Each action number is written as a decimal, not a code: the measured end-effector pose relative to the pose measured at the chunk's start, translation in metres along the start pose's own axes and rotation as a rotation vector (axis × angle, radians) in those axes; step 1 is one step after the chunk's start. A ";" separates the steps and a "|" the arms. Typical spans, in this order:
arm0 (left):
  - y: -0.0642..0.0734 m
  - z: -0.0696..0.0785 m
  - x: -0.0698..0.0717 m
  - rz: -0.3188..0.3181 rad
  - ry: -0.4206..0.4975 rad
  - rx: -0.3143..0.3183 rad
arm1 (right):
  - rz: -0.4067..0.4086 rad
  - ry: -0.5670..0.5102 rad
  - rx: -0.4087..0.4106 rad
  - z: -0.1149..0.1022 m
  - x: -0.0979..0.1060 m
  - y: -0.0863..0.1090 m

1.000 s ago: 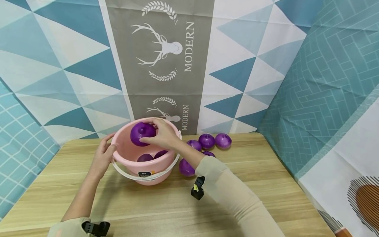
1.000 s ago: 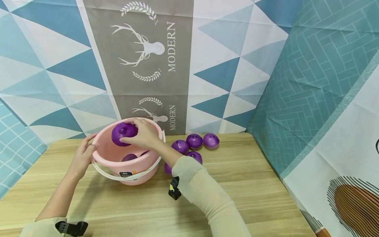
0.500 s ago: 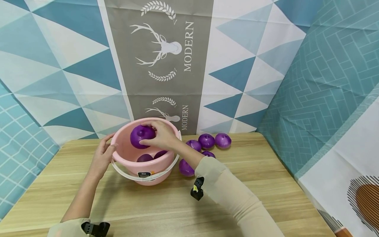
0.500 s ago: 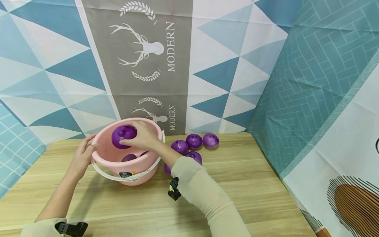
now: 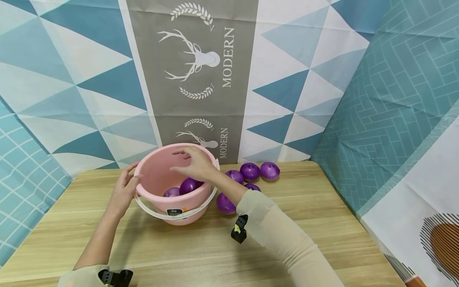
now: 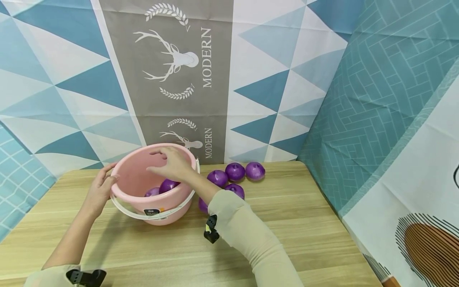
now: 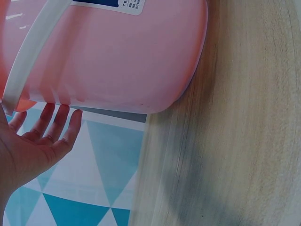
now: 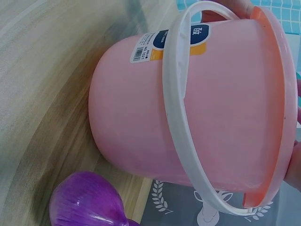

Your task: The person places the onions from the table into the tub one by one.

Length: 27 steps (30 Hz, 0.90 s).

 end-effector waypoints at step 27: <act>0.001 -0.001 0.000 -0.006 0.013 0.013 | 0.104 -0.092 -0.102 0.017 0.060 0.001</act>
Point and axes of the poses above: each hand's wrist, its own y-axis away from the middle knuckle, its own x-axis out of the back of the hand, z = x × y, the point moved 8 cm from there along -y, towards the middle knuckle, and after that the axes turned 12 degrees about z, right-handed, at the moved point
